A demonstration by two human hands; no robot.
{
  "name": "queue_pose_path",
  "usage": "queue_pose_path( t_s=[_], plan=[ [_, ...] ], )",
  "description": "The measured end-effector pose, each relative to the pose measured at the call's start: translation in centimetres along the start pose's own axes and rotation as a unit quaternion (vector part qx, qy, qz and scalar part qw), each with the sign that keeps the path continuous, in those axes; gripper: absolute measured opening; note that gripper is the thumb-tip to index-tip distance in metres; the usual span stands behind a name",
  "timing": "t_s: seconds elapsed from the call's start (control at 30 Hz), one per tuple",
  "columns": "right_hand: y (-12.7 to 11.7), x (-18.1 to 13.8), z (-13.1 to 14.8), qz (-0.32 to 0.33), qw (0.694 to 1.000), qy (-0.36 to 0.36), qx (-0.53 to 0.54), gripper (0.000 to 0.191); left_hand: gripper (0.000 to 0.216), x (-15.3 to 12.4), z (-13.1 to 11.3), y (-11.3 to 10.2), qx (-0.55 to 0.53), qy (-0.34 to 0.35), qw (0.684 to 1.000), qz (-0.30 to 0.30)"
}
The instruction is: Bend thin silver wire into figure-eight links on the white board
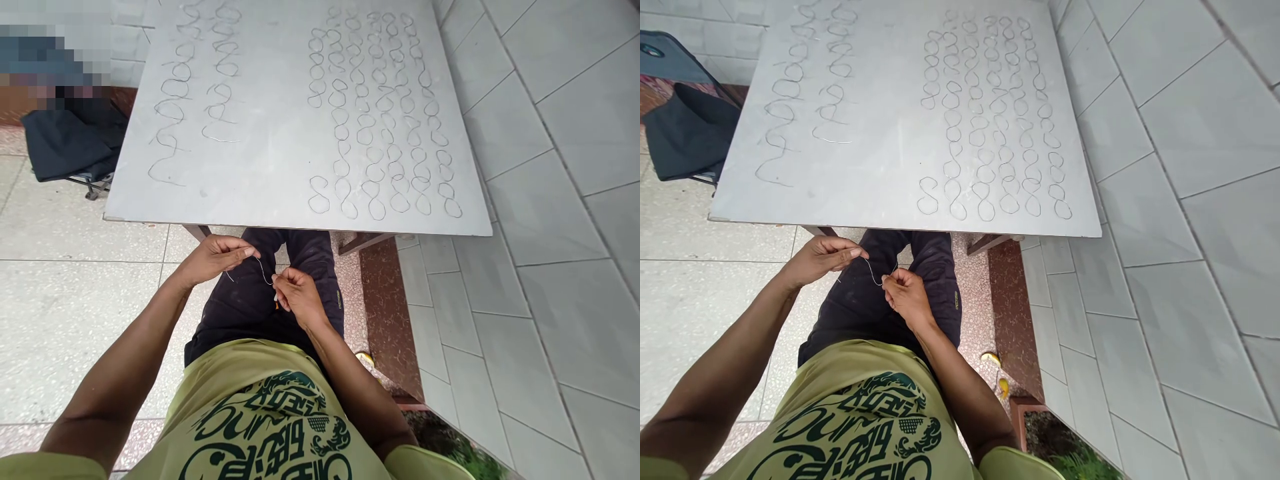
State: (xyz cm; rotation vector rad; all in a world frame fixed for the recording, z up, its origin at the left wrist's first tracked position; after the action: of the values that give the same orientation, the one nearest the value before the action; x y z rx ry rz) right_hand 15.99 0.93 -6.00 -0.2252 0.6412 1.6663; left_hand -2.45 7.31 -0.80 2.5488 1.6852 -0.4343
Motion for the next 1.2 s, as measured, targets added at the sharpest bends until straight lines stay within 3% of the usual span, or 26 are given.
queue_pose_path(
  t_s=[0.17, 0.33, 0.5, 0.57, 0.67, 0.8, 0.97, 1.2],
  plan=[
    [0.1, -0.2, 0.2, 0.012, 1.000, 0.007, 0.005, 0.037, 0.033, 0.5, -0.7, -0.1, 0.074, 0.013, 0.997, -0.029],
    [0.3, -0.4, 0.0, 0.019, 1.000, 0.013, -0.012, 0.038, 0.034, 0.9, -1.0, -0.1, 0.116, 0.020, 0.993, -0.010],
    [0.6, -0.9, 0.2, 0.017, 0.999, -0.033, -0.025, 0.036, 0.040, 0.7, -1.9, 0.0, 0.076, 0.027, 0.997, -0.016],
    [0.6, -1.2, 0.5, 0.004, 0.999, -0.051, -0.009, 0.036, 0.051, -0.1, -2.2, 0.2, 0.026, 0.030, 0.998, -0.045],
    [0.7, -1.5, 1.1, -0.013, 0.997, -0.076, 0.029, 0.036, 0.067, -2.1, -1.9, 0.3, -0.068, 0.019, 0.987, -0.146],
    [0.8, -1.7, 1.5, -0.034, 0.993, -0.099, 0.062, 0.036, 0.065, -4.6, -0.8, 1.4, -0.135, -0.023, 0.959, -0.249],
    [1.2, -1.7, 1.6, -0.049, 0.989, -0.114, 0.084, 0.036, 0.044, -5.5, -1.2, 2.1, -0.072, -0.021, 0.951, -0.300],
    [2.7, -2.1, 3.3, -0.046, 0.990, -0.124, 0.038, 0.036, 0.032, -4.5, -3.1, 0.7, -0.037, -0.019, 0.947, -0.318]
  ],
)
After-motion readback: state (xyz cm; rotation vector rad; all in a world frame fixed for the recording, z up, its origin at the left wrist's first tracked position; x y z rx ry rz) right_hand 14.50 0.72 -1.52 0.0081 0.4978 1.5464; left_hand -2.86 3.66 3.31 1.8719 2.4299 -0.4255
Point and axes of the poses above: each hand's wrist, its own x-axis towards the middle knuckle, its own y-axis out of the palm, z = x × y, the point moved 6 cm from there along x, towards the middle knuckle
